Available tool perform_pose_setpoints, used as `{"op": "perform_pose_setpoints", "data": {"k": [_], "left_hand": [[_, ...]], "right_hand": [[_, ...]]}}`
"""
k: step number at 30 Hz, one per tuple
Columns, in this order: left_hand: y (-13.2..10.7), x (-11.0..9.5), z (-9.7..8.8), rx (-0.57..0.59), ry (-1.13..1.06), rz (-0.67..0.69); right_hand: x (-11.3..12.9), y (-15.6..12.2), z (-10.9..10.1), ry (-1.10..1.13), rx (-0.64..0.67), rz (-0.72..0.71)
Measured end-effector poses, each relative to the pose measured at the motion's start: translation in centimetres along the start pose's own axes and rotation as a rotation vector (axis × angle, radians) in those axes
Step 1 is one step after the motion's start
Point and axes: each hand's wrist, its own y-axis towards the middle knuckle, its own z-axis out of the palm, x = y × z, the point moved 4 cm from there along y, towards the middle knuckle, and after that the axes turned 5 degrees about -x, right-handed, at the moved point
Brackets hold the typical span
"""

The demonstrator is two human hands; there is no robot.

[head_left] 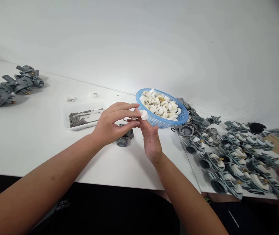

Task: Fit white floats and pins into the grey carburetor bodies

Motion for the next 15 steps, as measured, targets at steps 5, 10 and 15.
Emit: {"op": "perform_pose_setpoints", "data": {"k": [5,10,15], "left_hand": [[-0.1,0.5,-0.2,-0.061,0.097,0.017],[-0.1,1.2,-0.4,-0.078,0.049,-0.017],[-0.1,2.2,-1.3,-0.116,0.135,-0.064]], "right_hand": [[0.1,0.3,0.1,-0.022,0.035,-0.055],[0.2,0.5,0.0,-0.064,0.059,-0.086],[-0.1,0.8,-1.3,-0.193,-0.215,-0.080]]}}
